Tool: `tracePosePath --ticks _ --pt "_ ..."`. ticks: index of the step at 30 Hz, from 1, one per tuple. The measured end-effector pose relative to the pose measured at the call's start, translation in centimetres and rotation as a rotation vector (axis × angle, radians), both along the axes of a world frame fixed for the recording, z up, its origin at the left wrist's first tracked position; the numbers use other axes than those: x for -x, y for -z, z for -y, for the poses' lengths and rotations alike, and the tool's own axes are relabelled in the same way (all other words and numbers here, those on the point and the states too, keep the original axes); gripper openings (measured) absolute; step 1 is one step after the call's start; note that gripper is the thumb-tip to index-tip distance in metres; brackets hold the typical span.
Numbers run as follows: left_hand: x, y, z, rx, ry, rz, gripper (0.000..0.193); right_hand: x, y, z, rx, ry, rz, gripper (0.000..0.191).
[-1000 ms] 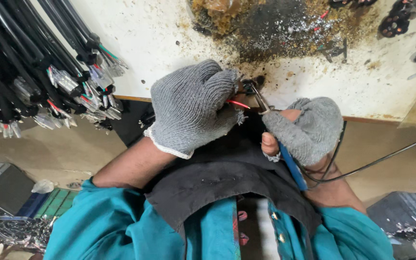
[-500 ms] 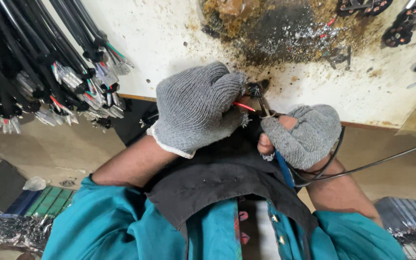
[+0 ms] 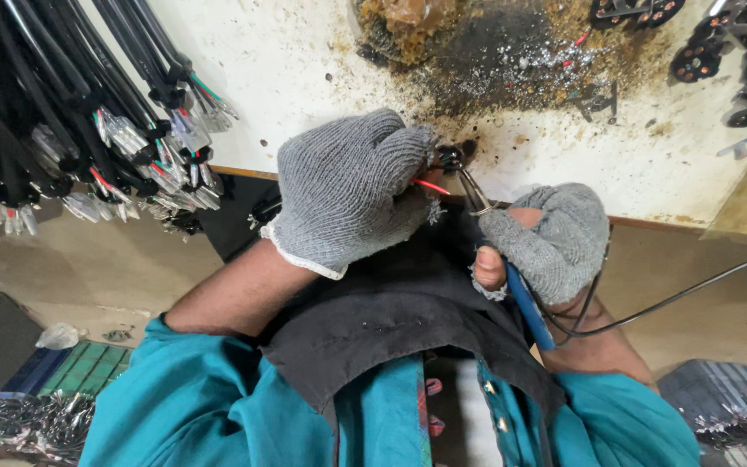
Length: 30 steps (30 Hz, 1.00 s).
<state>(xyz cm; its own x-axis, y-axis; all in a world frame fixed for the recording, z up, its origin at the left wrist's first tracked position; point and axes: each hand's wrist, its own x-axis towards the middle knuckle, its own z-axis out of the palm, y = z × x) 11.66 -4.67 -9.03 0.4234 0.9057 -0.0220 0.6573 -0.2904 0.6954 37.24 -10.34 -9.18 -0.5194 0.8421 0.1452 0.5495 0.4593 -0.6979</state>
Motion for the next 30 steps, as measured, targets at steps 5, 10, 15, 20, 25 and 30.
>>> tracePosePath --ticks 5,10,15,20,25,30 --pt "0.0 0.2 -0.1 -0.002 -0.007 0.011 0.033 0.3 0.5 -0.5 0.039 -0.099 0.134 0.015" --pt "0.1 0.3 -0.2 -0.017 -0.004 0.014 0.035 0.4 0.4 -0.5 0.643 0.091 0.121 0.011" --pt "0.0 0.0 -0.1 -0.018 -0.011 -0.005 0.033 0.0 0.3 -0.9 0.043 -0.161 0.207 0.024" --pt "0.0 0.0 -0.1 -0.013 -0.016 0.006 0.031 0.3 0.4 -1.4 -0.033 -0.152 0.047 0.032" --pt "0.1 0.2 -0.2 -0.011 -0.018 0.017 0.030 0.2 0.7 -1.2 -0.011 -0.143 -0.003 0.029" --pt "0.1 0.1 -0.3 0.005 -0.015 0.019 0.031 0.3 1.1 -0.1 -0.071 0.018 -0.118 0.025"
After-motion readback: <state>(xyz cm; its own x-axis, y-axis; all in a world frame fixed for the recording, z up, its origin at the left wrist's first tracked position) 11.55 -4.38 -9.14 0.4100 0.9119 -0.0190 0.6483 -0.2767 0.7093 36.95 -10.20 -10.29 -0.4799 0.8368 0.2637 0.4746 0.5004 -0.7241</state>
